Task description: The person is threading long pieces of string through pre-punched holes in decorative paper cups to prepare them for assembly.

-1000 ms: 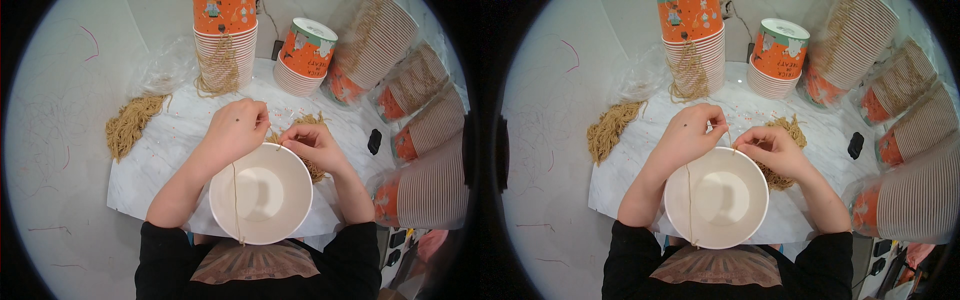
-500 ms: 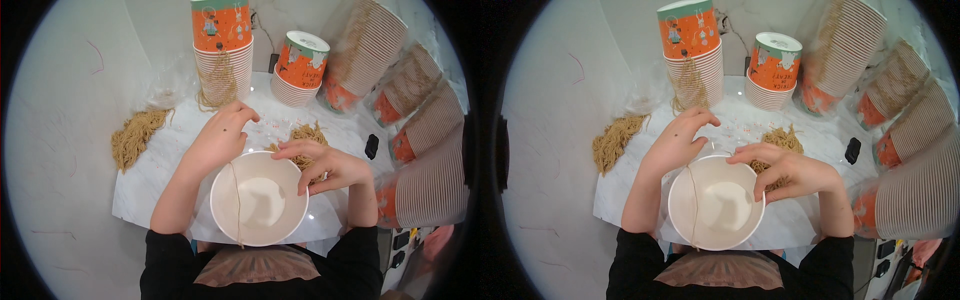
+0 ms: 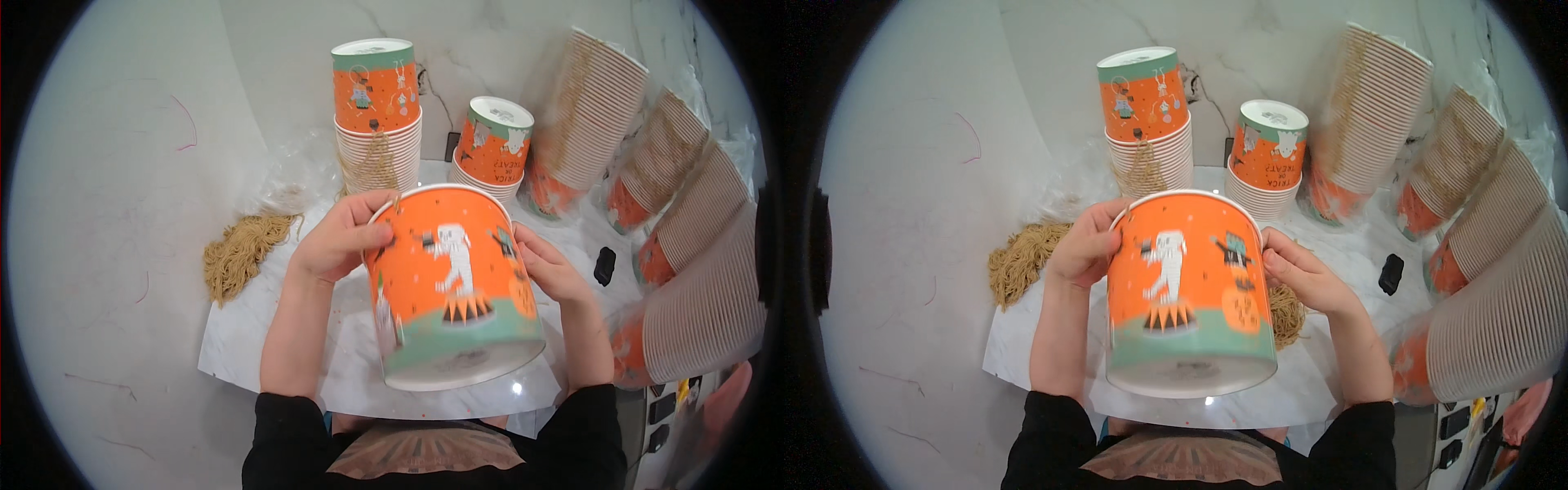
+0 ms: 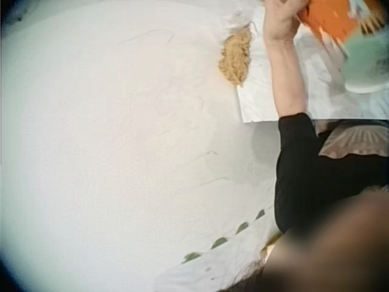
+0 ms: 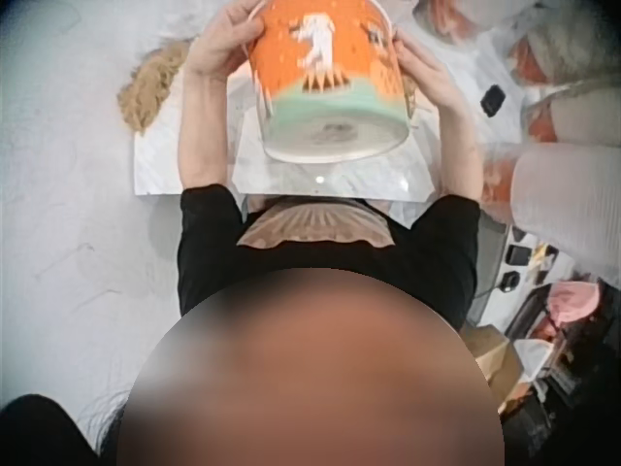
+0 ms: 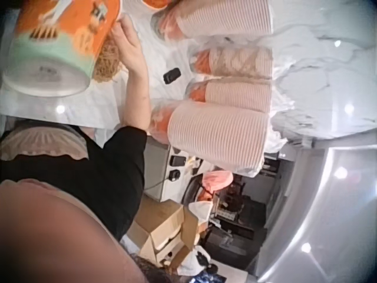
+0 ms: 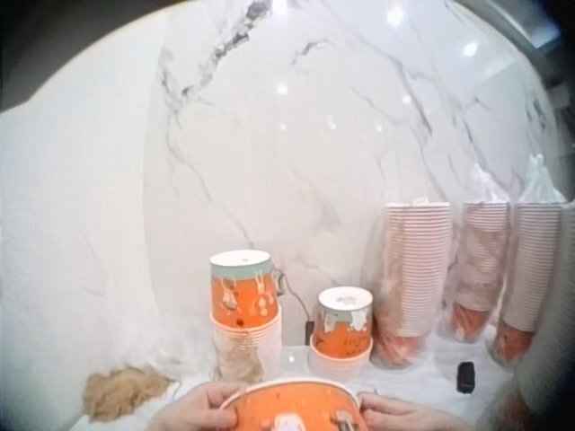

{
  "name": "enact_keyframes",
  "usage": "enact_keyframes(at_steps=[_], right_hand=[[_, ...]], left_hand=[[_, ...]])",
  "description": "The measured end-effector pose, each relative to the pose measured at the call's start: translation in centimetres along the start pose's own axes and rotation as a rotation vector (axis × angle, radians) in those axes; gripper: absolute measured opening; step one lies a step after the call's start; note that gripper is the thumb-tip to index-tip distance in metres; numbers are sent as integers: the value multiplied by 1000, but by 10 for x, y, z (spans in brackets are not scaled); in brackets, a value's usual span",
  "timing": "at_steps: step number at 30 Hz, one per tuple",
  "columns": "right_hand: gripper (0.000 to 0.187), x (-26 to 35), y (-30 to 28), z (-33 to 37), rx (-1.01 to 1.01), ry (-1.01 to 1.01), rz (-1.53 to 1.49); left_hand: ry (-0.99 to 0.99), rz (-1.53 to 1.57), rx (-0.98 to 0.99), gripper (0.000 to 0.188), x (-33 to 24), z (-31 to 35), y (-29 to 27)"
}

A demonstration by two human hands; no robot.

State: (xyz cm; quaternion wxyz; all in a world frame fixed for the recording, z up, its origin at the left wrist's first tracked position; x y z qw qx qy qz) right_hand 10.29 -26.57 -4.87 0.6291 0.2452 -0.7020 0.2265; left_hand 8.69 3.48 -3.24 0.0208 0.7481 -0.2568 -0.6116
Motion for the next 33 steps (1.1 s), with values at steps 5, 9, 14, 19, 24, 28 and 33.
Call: enact_keyframes(at_steps=[5,9,14,19,24,28,33], right_hand=[[78,18,13,-3,-186,-301,449],[128,37,31,-6,-123,-580,450],[138,76,53,-40,-141,-764,648],[140,121,73,-97,-104,-920,645],[128,165,92,-183,-386,-1146,576],[130,182,110,-233,-477,-1016,636],[127,163,97,-290,-656,-1139,838]], left_hand=[[-252,664,-54,34,-1,-14,-10],[-280,735,-55,33,-12,-15,-8],[-176,861,187,40,-1,-19,-34],[85,582,-250,57,-23,-10,-55],[8,574,-679,79,-45,3,-73],[82,678,-736,72,-53,13,-80],[72,786,-809,50,-46,12,-90]])
Point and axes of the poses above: each hand's wrist, its own z-axis away from the middle knuckle, its own y-axis out of the palm, x = y × z, the point moved 3 cm from there along -z, towards the middle knuckle, and after that the axes turned 11 degrees about -x, right-handed, at the moved point
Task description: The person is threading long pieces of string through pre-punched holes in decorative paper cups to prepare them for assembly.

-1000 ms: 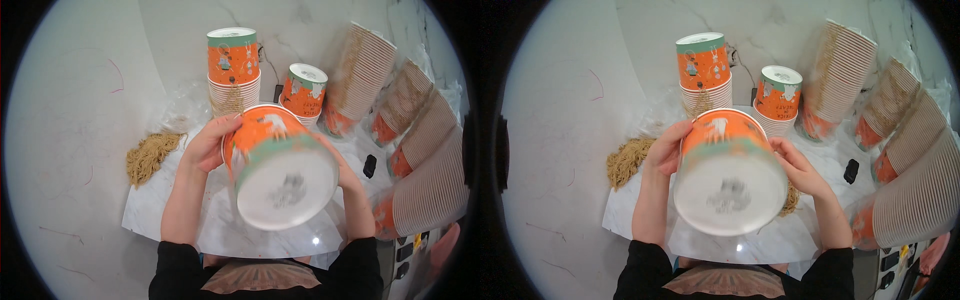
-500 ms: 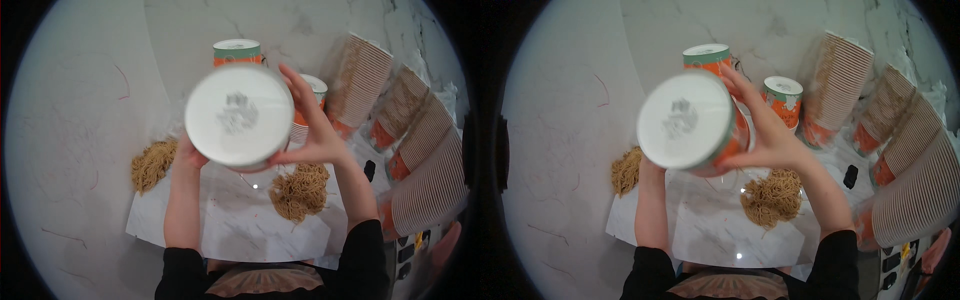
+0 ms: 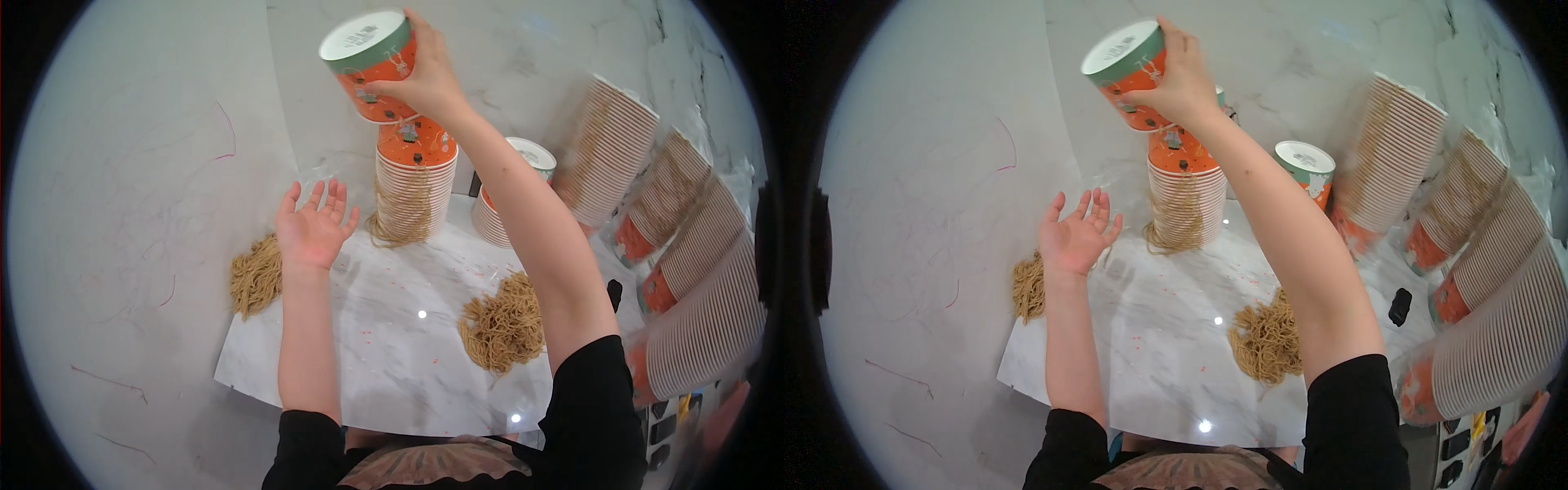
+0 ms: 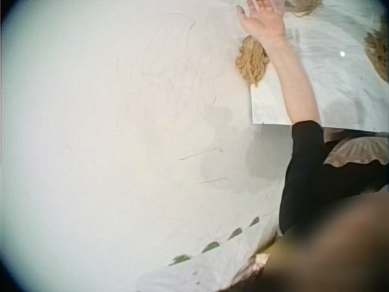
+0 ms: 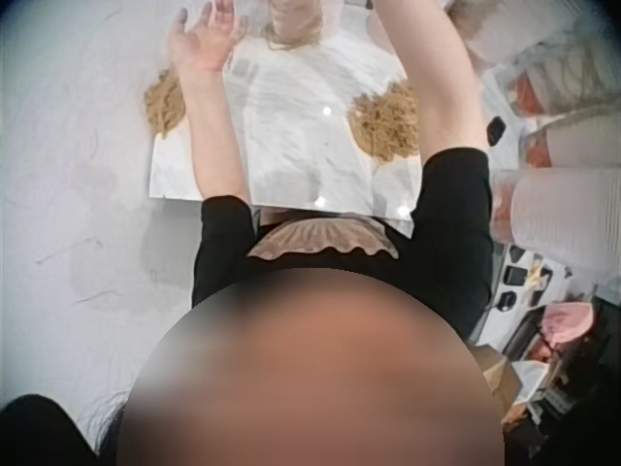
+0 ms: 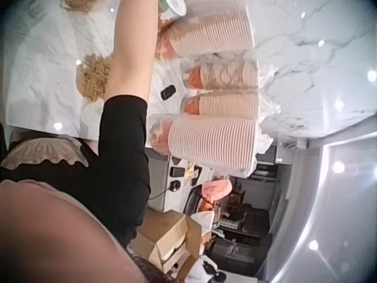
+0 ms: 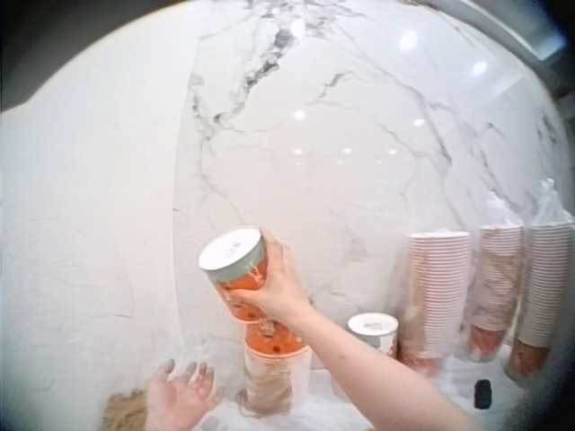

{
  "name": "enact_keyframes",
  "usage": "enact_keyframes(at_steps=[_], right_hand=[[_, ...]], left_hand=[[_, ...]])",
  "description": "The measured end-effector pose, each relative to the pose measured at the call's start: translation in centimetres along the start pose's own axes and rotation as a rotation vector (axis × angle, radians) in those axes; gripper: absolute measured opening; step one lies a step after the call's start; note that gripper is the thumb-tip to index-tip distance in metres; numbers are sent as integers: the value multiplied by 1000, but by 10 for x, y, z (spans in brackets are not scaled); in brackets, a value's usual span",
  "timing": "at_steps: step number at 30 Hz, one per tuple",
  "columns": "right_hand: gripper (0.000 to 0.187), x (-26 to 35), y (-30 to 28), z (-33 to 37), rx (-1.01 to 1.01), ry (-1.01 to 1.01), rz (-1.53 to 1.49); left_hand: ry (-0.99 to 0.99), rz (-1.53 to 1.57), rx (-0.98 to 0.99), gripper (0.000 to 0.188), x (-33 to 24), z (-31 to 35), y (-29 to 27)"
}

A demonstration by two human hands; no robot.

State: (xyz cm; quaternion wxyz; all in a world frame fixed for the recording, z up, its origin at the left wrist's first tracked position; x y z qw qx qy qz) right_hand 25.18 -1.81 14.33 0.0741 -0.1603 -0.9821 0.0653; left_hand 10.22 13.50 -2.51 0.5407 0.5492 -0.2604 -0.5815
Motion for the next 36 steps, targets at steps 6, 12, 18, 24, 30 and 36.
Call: enact_keyframes(at_steps=[6,12,18,24,30,36], right_hand=[[128,-33,-3,16,-3,360,190],[136,-64,-15,43,67,656,26],[128,-71,-21,62,101,680,-21],[131,-64,-26,62,179,724,-121],[133,-73,-21,70,168,713,-60],[138,-76,-21,83,206,736,-196]], left_hand=[[29,69,-105,25,-4,-5,-9],[19,96,-123,16,-2,-3,-7],[12,116,-147,15,0,-2,-7],[6,109,-131,14,2,-1,-7],[-3,113,-125,11,4,-1,-6],[-9,92,-137,9,9,-2,-6]])
Point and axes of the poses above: each hand's wrist, its own z-axis away from the middle knuckle, its own y-axis out of the palm, x = y × z, the point moved 3 cm from there along -z, towards the middle knuckle, and after that the axes turned 11 degrees about -x, right-handed, at the moved point
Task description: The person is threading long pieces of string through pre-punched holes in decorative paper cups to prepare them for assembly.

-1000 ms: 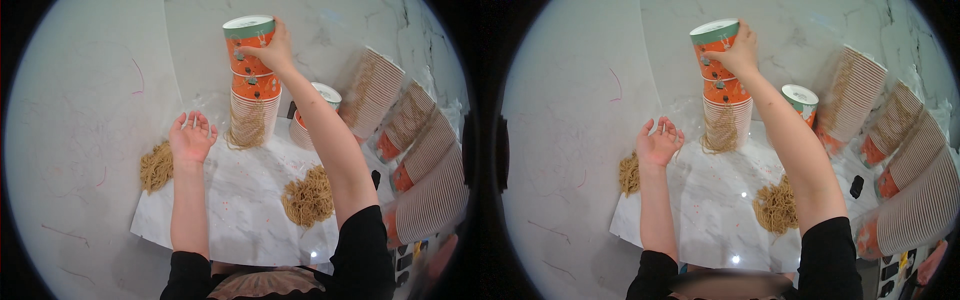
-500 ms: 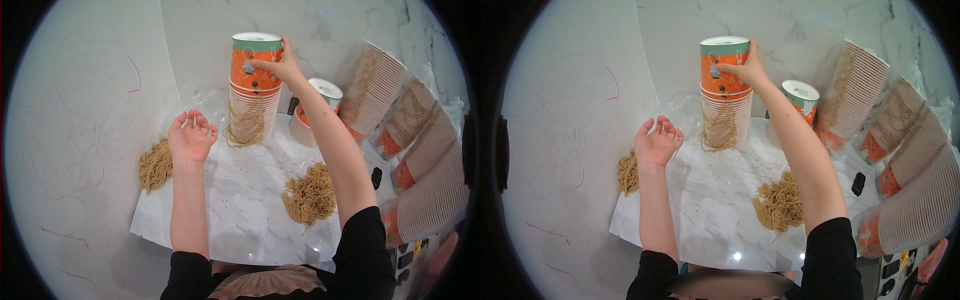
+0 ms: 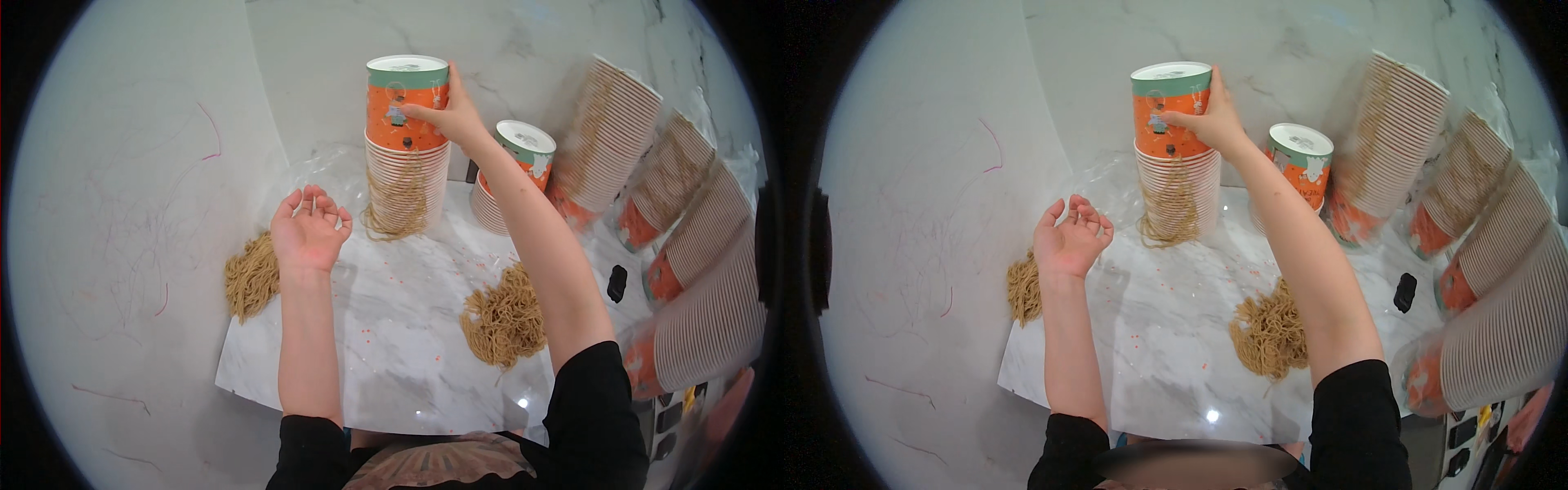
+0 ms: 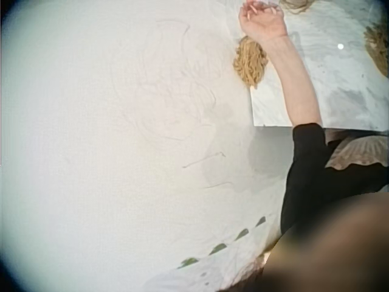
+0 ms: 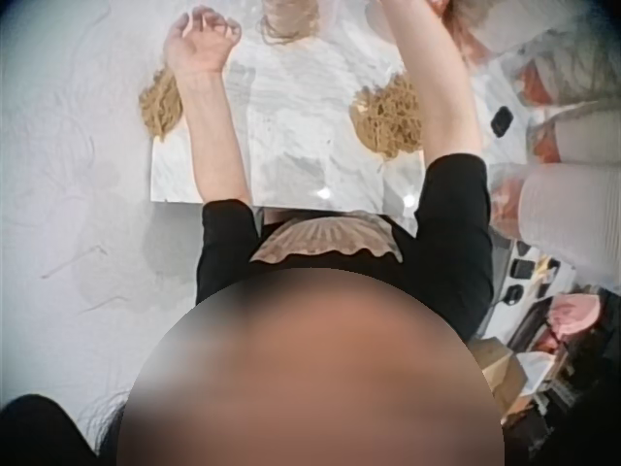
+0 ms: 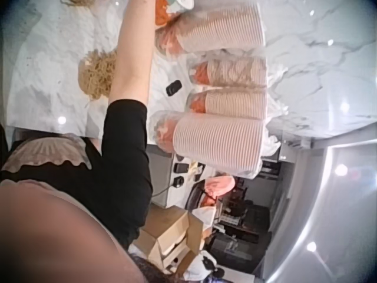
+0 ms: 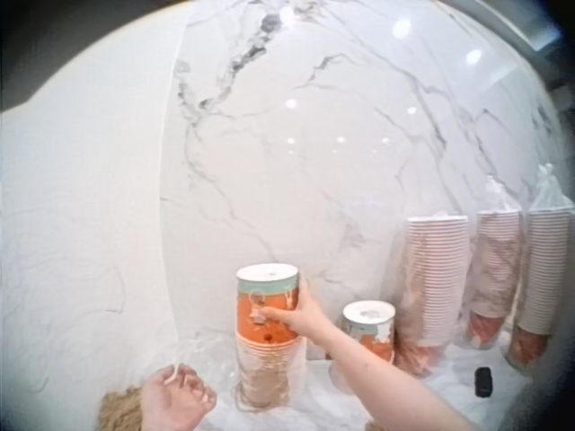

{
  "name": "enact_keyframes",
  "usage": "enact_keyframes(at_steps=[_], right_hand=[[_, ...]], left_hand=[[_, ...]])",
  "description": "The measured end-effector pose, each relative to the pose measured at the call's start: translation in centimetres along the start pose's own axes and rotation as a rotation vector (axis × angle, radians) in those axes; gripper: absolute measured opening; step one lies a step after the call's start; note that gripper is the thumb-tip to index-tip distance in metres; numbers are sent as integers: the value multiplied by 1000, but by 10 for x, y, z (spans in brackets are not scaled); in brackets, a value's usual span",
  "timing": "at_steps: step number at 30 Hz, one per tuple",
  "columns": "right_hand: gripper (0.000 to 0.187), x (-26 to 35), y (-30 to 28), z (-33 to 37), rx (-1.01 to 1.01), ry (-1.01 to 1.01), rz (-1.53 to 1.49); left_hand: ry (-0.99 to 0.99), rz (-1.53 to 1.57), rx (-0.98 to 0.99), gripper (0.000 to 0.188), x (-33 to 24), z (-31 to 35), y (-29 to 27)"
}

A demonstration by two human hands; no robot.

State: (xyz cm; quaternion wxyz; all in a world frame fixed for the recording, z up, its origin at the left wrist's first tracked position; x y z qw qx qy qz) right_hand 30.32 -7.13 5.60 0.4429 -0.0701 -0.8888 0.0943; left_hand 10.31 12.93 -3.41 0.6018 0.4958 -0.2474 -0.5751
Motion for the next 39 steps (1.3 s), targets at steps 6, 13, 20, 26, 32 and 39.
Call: enact_keyframes(at_steps=[6,13,20,26,32,39], right_hand=[[120,-22,-13,0,-173,-171,220],[38,-47,-115,37,-376,-222,732],[25,-76,-149,58,-327,-137,685],[20,-75,-134,59,-405,-239,620],[21,-72,-139,52,-440,-236,644],[24,-67,-153,41,-471,-230,569]], left_hand=[[-10,-31,-7,10,6,3,1],[4,-4,18,9,-2,3,-1],[-24,-29,-6,9,10,4,3],[-40,-21,18,9,6,3,0],[-47,-4,23,10,5,2,0],[-46,-4,36,11,6,3,1]])
Point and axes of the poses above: each hand's wrist, its own z-axis away from the middle knuckle, its own y-axis out of the palm, x = y × z, the point moved 3 cm from there along -z, towards the middle knuckle, and after that the axes turned 11 degrees about -x, right-handed, at the moved point
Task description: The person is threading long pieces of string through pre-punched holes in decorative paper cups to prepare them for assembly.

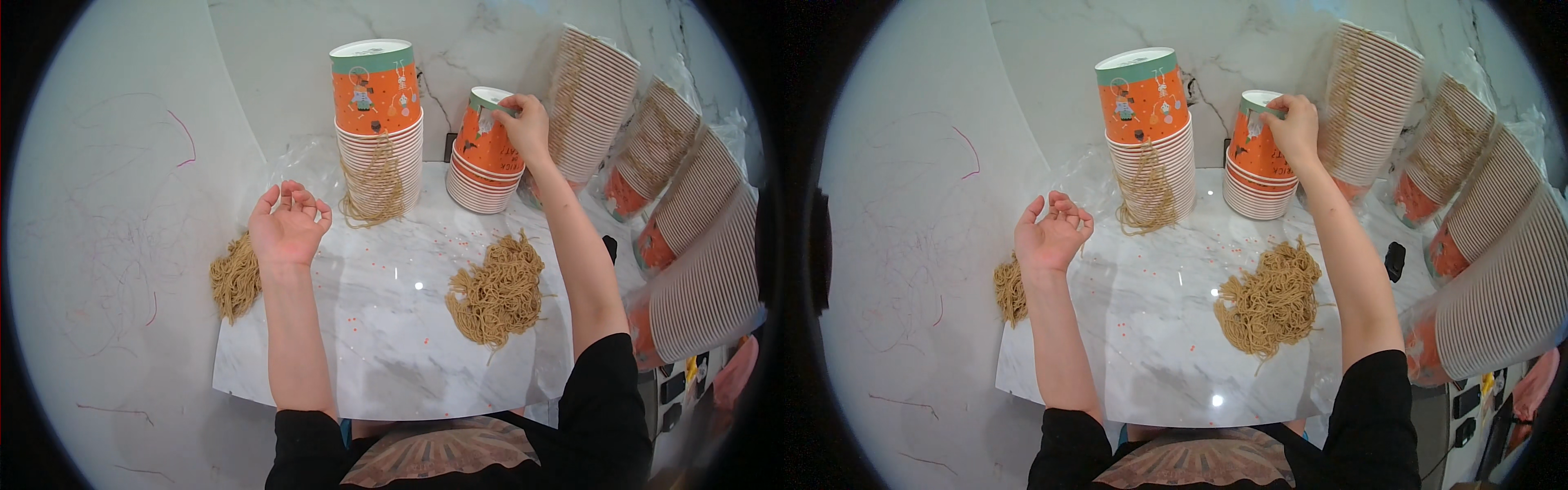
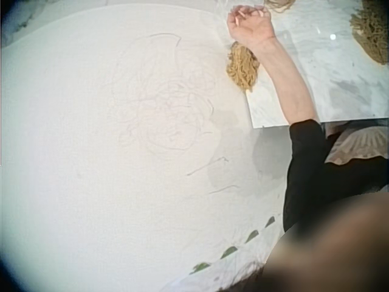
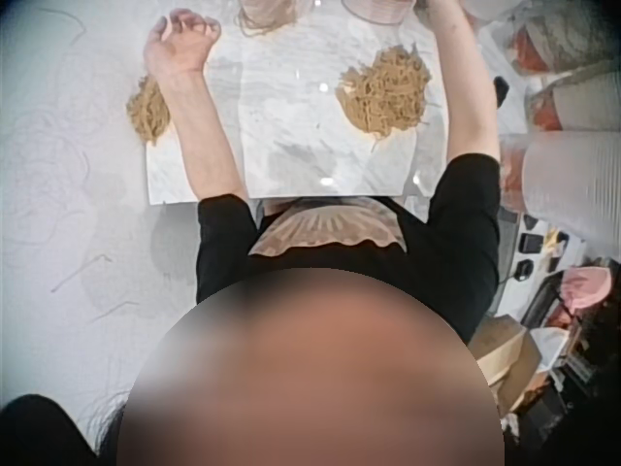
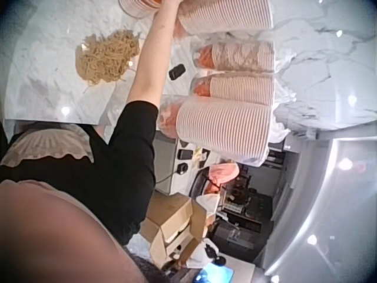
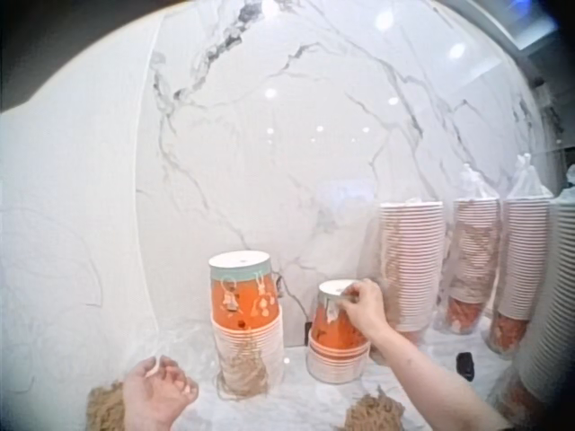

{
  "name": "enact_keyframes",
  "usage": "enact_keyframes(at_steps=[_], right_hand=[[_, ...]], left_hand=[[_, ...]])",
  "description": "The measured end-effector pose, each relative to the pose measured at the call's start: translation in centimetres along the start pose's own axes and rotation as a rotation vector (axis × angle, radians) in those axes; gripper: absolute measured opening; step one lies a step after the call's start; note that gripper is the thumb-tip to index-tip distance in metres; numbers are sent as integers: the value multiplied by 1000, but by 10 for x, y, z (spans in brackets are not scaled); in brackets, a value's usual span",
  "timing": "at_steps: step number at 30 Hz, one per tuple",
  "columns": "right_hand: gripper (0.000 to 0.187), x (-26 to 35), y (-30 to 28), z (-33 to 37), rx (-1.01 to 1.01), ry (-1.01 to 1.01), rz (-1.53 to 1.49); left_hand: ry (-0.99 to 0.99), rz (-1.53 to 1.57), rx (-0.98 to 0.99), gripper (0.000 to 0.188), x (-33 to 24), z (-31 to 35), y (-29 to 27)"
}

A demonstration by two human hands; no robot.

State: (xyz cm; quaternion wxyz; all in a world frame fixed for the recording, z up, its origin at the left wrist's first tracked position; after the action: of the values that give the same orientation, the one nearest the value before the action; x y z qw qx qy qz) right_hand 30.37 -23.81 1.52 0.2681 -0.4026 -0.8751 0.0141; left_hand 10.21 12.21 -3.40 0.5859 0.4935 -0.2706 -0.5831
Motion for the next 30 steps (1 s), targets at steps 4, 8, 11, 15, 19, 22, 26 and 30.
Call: enact_keyframes(at_steps=[4,8,11,15,19,22,26,30], right_hand=[[25,10,-9,-13,-55,-60,1],[26,26,-24,-28,-91,-62,-37],[27,34,-37,-41,-93,-73,-22],[28,37,-50,-58,-117,-85,-41],[27,44,-68,-68,-198,-142,-97],[24,77,-91,-59,-352,-292,-176],[18,110,-109,-18,-270,-218,-497],[19,121,-106,45,21,123,-766]], left_hand=[[-1,7,-9,10,1,1,1],[-5,-2,-4,10,3,0,0],[-25,-2,11,10,5,-1,-1],[-40,-15,-3,10,11,-3,-1],[-44,-42,-14,10,19,0,1],[-47,-113,76,17,20,-5,-1],[-39,-360,238,30,47,14,17],[150,-687,422,40,84,45,28]])
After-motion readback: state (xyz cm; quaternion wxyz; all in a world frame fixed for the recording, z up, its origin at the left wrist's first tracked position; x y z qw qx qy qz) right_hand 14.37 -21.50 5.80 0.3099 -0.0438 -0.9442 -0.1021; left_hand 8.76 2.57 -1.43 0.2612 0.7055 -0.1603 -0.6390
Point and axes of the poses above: each hand's wrist, its own z-axis away from the middle knuckle, its own y-axis out of the palm, x = y × z, the point moved 3 cm from there along -z, towards the middle knuckle, and after that the axes turned 11 degrees about -x, right-handed, at the moved point
